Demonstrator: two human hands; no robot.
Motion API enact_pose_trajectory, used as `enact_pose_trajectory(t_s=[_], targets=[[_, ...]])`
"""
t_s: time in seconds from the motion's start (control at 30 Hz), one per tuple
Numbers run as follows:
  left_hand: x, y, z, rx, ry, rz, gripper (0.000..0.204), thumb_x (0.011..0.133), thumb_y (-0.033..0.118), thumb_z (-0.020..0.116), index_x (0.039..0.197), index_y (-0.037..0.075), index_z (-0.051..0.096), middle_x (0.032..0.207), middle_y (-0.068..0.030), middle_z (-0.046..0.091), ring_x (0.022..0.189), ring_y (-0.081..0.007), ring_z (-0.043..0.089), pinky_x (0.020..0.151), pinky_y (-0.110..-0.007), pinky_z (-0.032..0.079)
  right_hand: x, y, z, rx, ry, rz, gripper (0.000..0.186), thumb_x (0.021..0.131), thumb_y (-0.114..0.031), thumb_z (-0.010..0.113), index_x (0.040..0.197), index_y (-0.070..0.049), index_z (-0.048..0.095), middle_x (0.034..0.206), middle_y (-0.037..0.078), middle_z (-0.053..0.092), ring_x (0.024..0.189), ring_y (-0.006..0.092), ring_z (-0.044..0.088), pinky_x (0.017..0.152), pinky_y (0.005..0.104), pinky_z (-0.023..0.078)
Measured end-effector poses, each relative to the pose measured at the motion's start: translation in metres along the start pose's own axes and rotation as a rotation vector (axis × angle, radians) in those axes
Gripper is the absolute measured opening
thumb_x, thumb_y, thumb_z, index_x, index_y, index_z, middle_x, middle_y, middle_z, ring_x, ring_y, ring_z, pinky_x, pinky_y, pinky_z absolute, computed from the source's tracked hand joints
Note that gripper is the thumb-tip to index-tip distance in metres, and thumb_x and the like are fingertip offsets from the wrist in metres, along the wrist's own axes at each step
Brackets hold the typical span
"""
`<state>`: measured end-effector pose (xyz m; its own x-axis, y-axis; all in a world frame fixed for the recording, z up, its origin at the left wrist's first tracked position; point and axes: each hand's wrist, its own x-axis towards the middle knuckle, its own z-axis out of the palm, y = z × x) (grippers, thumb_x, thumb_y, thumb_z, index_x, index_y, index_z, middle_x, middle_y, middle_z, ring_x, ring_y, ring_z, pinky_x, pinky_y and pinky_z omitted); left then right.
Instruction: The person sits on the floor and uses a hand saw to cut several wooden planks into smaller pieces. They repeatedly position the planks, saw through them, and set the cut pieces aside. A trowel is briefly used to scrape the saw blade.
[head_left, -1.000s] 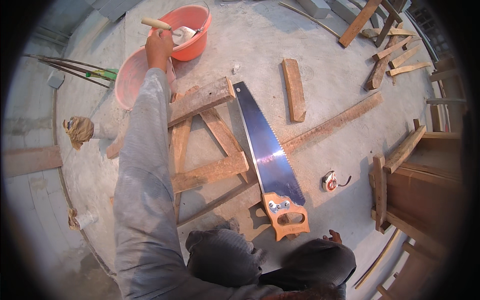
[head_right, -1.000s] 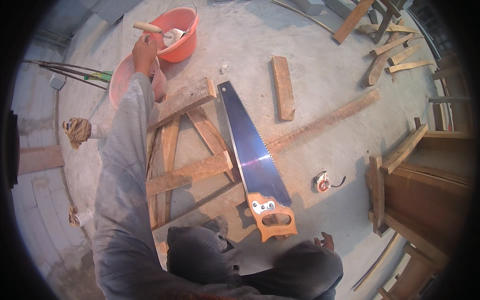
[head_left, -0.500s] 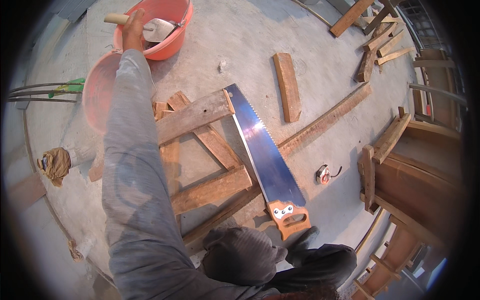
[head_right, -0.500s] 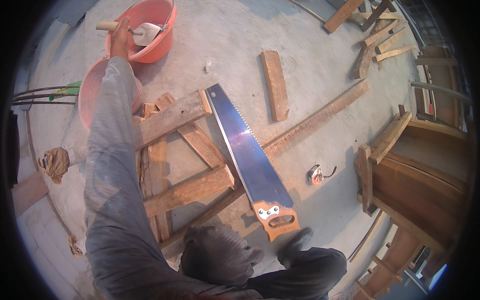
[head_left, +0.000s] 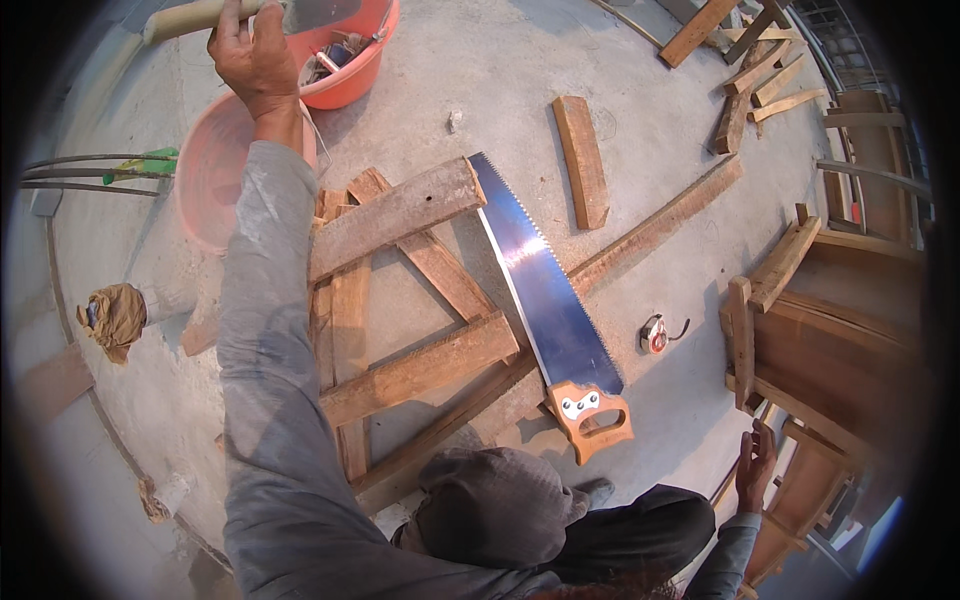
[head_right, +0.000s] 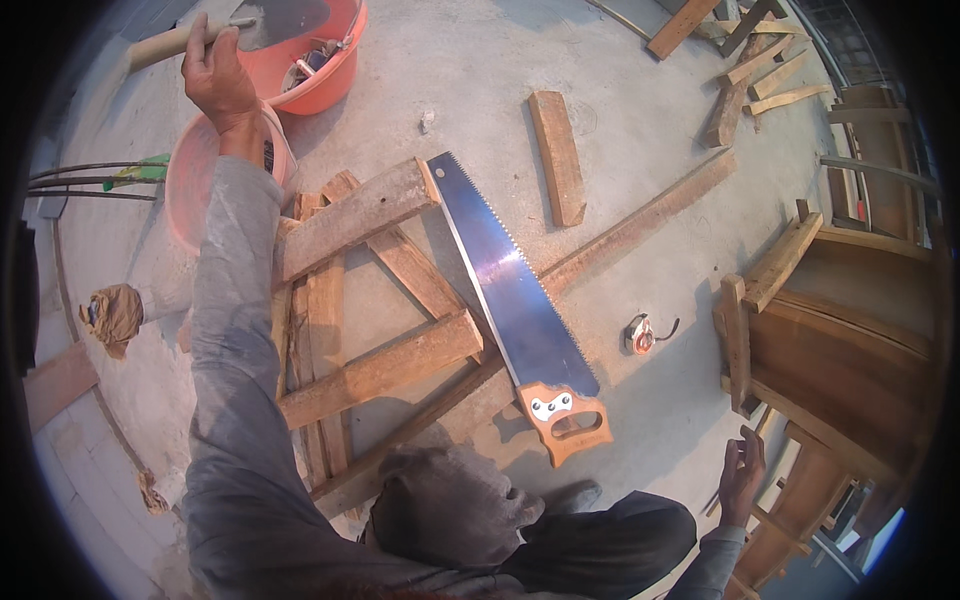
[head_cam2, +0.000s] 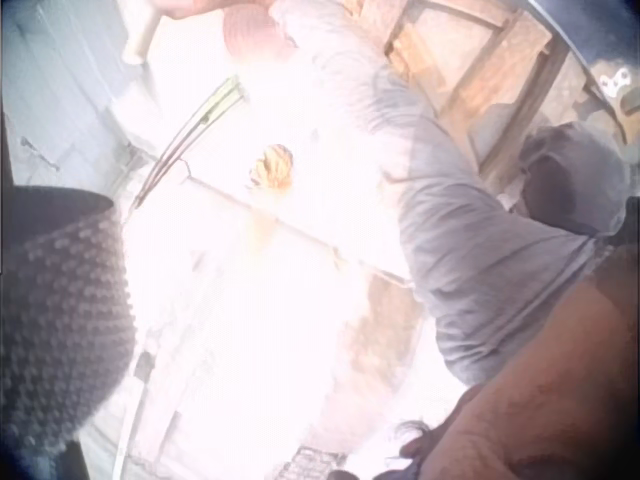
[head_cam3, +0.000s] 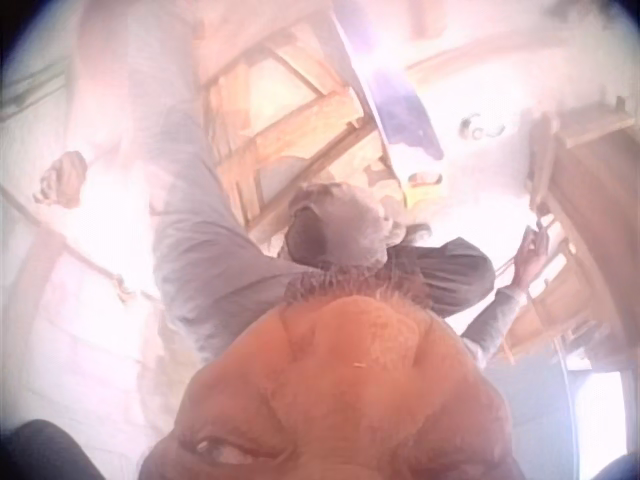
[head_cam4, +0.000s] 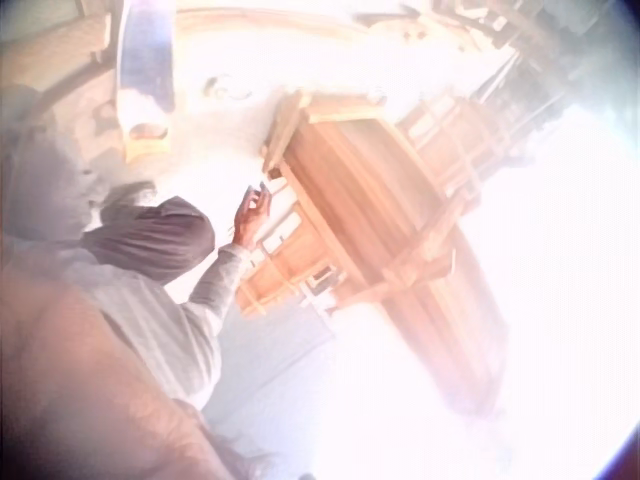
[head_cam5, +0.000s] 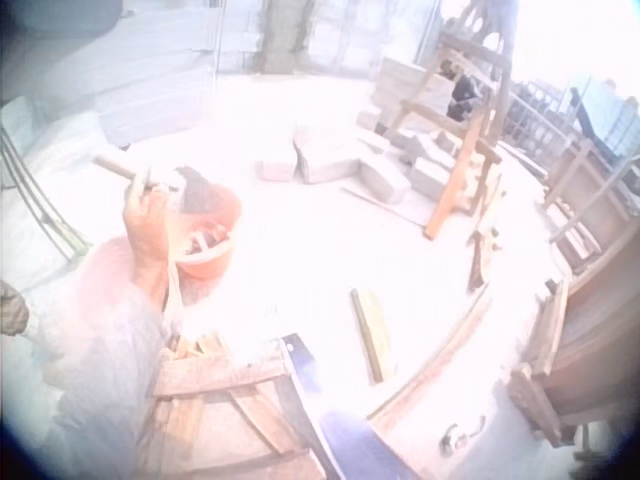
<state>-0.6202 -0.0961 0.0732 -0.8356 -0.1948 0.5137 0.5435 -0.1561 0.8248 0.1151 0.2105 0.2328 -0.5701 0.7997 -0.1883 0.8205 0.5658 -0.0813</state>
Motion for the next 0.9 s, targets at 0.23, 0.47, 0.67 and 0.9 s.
enact_pose_trajectory(t_s=[0.23, 0.47, 0.67, 0.9], targets=[[-0.210, 0.177, 0.055, -0.443, -0.451, 0.174, 0.081, 0.090, 0.030, 0.070, 0.153, -0.007, 0.035, 0.154, -0.0236, 0.030, 0.148, -0.0399, 0.034, 0.117, -0.050, 0.037, 0.076, -0.248, 0.053, 1.003, -0.684, -0.572, 0.078, 0.104, -0.061, 0.040, 0.143, 0.005, 0.049, 0.136, 0.019, 0.057, 0.118, 0.0275, 0.061, 0.100, 0.0405, 0.049], [-0.347, 0.270, 0.070, -0.383, -0.833, 0.203, 0.067, 0.077, 0.030, 0.071, 0.143, 0.020, 0.060, 0.141, -0.0270, 0.047, 0.131, -0.0425, 0.051, 0.108, -0.052, 0.044, 0.022, -0.254, 0.068, 2.032, -0.699, -0.379, 0.084, 0.103, -0.067, 0.023, 0.157, -0.003, 0.030, 0.156, 0.020, 0.041, 0.142, 0.0330, 0.042, 0.118, 0.0472, 0.033], [-0.384, 0.286, 0.053, -0.288, -1.106, 0.160, 0.040, 0.086, 0.026, 0.068, 0.125, 0.013, 0.072, 0.132, -0.0170, 0.061, 0.121, -0.0325, 0.060, 0.100, -0.043, 0.051, 0.060, -0.154, 0.031, 1.986, -0.383, -0.305, 0.053, 0.105, -0.031, 0.040, 0.144, 0.005, 0.043, 0.119, 0.021, 0.068, 0.124, 0.0361, 0.058, 0.110, 0.0476, 0.042], [-0.487, 0.245, -0.060, 0.297, -1.252, -1.504, 0.047, 0.097, 0.041, 0.065, 0.115, -0.002, 0.067, 0.118, -0.0137, 0.066, 0.093, -0.0224, 0.067, 0.088, -0.037, 0.054, 0.053, -0.016, 0.093, 0.918, -0.461, 0.019, 0.027, 0.098, -0.023, 0.060, 0.102, 0.002, 0.069, 0.061, -0.002, 0.048, 0.058, 0.0094, 0.050, 0.058, 0.0266, 0.044]])
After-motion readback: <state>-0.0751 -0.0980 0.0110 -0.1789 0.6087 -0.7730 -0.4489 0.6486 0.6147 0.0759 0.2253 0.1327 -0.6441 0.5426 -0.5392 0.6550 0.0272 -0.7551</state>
